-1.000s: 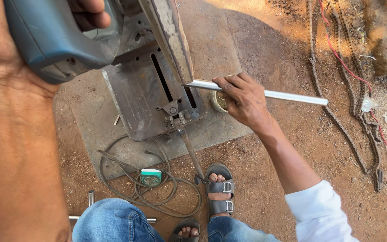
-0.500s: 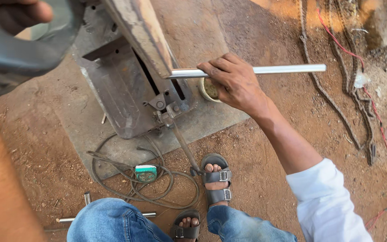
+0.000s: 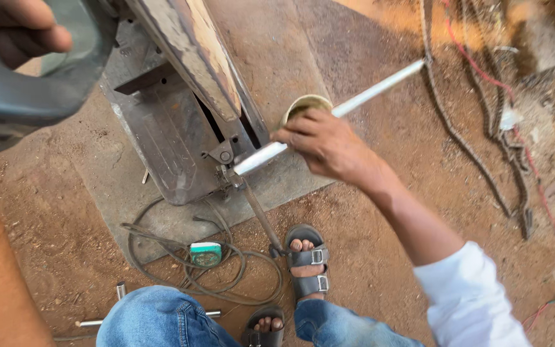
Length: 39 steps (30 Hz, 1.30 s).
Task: The person measures and cuts metal pipes using a chop saw. They use a tape measure to mark lengths, position the pipes under the saw blade, and cut them, creating sparks. The cut pieces are then gathered and stacked.
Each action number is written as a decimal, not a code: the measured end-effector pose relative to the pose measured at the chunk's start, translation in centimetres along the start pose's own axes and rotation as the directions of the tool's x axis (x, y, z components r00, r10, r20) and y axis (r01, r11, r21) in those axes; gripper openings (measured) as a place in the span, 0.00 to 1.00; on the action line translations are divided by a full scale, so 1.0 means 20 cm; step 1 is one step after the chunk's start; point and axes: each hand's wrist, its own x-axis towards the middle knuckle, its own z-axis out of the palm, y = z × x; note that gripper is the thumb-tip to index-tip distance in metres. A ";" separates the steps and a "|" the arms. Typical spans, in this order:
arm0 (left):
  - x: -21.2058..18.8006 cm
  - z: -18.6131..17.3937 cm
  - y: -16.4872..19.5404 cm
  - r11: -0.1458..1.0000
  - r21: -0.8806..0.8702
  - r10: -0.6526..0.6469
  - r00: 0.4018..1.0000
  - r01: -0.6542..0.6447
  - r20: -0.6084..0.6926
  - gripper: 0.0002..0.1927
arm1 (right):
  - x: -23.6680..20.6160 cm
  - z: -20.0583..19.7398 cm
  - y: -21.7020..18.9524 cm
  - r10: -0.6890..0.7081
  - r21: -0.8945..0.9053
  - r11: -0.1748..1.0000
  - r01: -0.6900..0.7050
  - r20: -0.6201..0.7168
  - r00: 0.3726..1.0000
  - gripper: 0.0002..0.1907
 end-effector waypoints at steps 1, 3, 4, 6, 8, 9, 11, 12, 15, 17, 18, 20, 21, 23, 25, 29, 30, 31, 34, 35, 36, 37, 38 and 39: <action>0.00 -0.01 0.00 1.000 -0.014 -0.001 1.000 0.001 0.003 0.29 | -0.03 -0.02 -0.04 0.001 0.016 1.000 -0.001 -0.011 1.000 0.15; -0.01 -0.03 0.00 0.998 -0.065 -0.007 1.000 0.009 0.024 0.29 | -0.10 -0.10 -0.10 0.140 0.110 0.985 -0.134 -0.047 0.989 0.18; -0.01 -0.05 -0.01 0.995 -0.096 -0.006 0.999 0.010 0.042 0.29 | -0.14 -0.14 -0.12 0.210 0.157 0.967 -0.199 -0.057 0.976 0.20; -0.01 -0.07 -0.04 0.990 -0.136 -0.019 0.999 0.026 0.051 0.29 | -0.20 -0.20 -0.15 0.356 0.316 0.893 -0.321 -0.058 0.933 0.18; 0.01 -0.08 -0.08 0.988 -0.145 -0.054 0.998 0.059 0.043 0.31 | -0.26 -0.25 -0.18 0.440 0.444 0.816 -0.370 -0.063 0.896 0.17; 0.02 -0.09 -0.11 0.986 -0.148 -0.076 0.996 0.081 0.035 0.32 | -0.28 -0.25 -0.19 0.451 0.498 0.790 -0.359 -0.075 0.889 0.17; 0.06 -0.09 -0.16 0.997 -0.036 -0.073 0.997 0.074 0.022 0.33 | -0.33 -0.26 -0.21 0.451 0.575 0.751 -0.326 -0.085 0.889 0.17; 0.08 -0.09 -0.18 0.998 0.023 -0.064 0.998 0.064 0.017 0.34 | -0.35 -0.26 -0.22 0.443 0.600 0.739 -0.308 -0.087 0.893 0.17; 0.09 -0.09 -0.20 0.990 0.143 0.002 1.000 -0.006 0.030 0.38 | -0.40 -0.27 -0.23 0.472 0.693 0.647 -0.318 -0.036 0.881 0.17; 0.07 -0.07 -0.19 0.991 0.120 0.055 0.997 -0.061 0.052 0.41 | -0.42 -0.26 -0.24 0.520 0.773 0.529 -0.349 0.029 0.853 0.18; 0.07 -0.06 -0.18 1.000 -0.007 0.012 0.999 -0.012 0.037 0.39 | -0.43 -0.26 -0.23 0.548 0.815 0.450 -0.364 0.070 0.834 0.19; 0.06 -0.03 -0.15 0.984 -0.166 -0.057 0.998 0.056 -0.002 0.36 | -0.44 -0.25 -0.23 0.567 0.860 0.343 -0.378 0.132 0.813 0.21; 0.06 -0.01 -0.14 0.978 -0.197 -0.080 0.996 0.073 -0.028 0.35 | -0.45 -0.24 -0.23 0.563 0.869 0.319 -0.379 0.148 0.813 0.22; 0.06 0.03 -0.12 0.992 -0.117 -0.063 0.995 0.054 -0.079 0.34 | -0.44 -0.23 -0.23 0.553 0.883 0.281 -0.376 0.171 0.816 0.23; 0.07 0.06 -0.10 0.994 -0.094 -0.055 0.994 0.047 -0.090 0.32 | -0.44 -0.22 -0.24 0.547 0.894 0.251 -0.371 0.185 0.817 0.23; 0.03 0.08 -0.05 0.997 -0.065 -0.052 0.993 0.045 -0.109 0.31 | -0.40 -0.20 -0.24 0.605 0.878 0.242 -0.414 0.197 0.772 0.21; 0.03 0.07 -0.04 0.997 -0.059 -0.049 0.992 0.043 -0.113 0.31 | -0.38 -0.19 -0.23 0.614 0.857 0.298 -0.420 0.165 0.772 0.20; 0.02 0.07 -0.03 0.998 -0.052 -0.047 0.992 0.041 -0.116 0.31 | -0.37 -0.17 -0.22 0.621 0.833 0.353 -0.425 0.131 0.773 0.20; 0.01 0.05 -0.01 0.999 -0.031 -0.041 0.992 0.037 -0.121 0.30 | -0.32 -0.09 -0.20 0.657 0.627 0.606 -0.489 -0.047 0.753 0.22; 0.01 0.05 0.00 0.999 -0.019 -0.036 0.991 0.034 -0.125 0.30 | -0.30 -0.06 -0.18 0.675 0.514 0.661 -0.546 -0.092 0.732 0.22; 0.02 0.05 0.00 0.999 -0.009 -0.032 0.991 0.031 -0.130 0.30 | -0.27 -0.02 -0.16 0.688 0.391 0.699 -0.599 -0.139 0.713 0.22; 0.02 0.05 0.00 1.000 0.007 -0.028 0.990 0.030 -0.135 0.30 | -0.25 0.00 -0.14 0.696 0.260 0.716 -0.648 -0.188 0.693 0.22; 0.02 0.05 0.00 0.999 0.023 -0.030 0.990 0.034 -0.139 0.30 | -0.23 0.03 -0.13 0.661 0.281 0.747 -0.602 -0.215 0.719 0.21; 0.02 0.05 0.00 0.998 0.046 -0.029 0.989 0.036 -0.143 0.30 | -0.19 0.05 -0.10 0.624 0.300 0.776 -0.555 -0.241 0.743 0.21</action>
